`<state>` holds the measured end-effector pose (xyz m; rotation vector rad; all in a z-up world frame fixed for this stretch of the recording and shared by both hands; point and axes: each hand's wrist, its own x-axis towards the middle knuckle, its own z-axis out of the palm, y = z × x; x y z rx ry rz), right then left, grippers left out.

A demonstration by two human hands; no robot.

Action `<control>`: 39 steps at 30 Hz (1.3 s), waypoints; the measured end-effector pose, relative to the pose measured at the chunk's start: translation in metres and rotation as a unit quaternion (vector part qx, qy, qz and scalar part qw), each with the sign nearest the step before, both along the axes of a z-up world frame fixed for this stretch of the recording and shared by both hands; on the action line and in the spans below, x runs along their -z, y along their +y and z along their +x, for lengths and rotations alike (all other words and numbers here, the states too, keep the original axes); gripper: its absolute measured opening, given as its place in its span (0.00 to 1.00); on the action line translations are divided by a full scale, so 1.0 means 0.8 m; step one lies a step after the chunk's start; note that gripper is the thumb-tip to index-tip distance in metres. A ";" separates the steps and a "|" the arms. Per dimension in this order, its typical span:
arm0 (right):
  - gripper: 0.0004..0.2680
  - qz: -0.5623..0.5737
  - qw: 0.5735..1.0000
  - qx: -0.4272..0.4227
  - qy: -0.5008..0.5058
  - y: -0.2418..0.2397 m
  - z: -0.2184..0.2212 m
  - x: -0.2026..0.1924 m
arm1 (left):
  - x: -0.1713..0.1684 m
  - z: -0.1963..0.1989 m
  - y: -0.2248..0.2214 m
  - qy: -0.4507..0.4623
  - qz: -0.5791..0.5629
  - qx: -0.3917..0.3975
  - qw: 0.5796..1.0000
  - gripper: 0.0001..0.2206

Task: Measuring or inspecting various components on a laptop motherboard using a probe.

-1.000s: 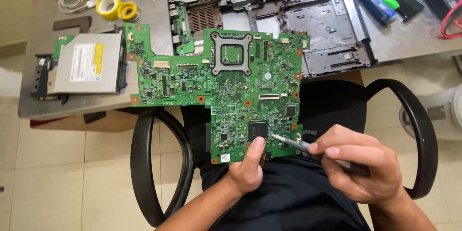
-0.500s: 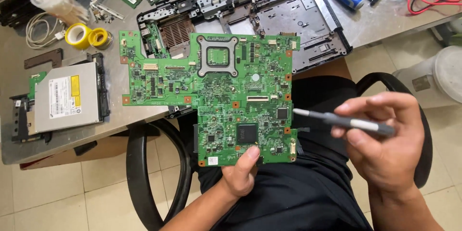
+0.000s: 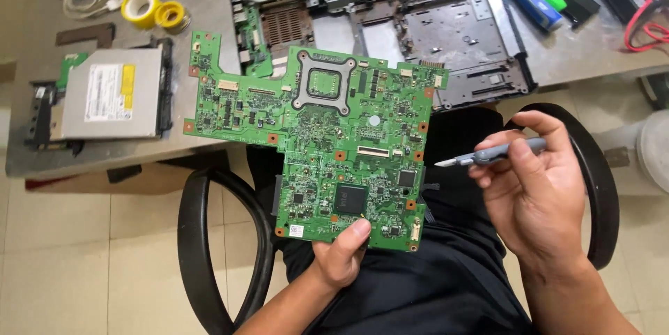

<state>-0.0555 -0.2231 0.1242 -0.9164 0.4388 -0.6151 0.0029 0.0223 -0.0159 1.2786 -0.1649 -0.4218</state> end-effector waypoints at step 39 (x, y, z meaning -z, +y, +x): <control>0.17 -0.425 0.905 0.009 0.003 -0.019 -0.004 -0.021 | -0.060 -0.001 -0.026 -0.172 0.014 0.027 0.985 0.11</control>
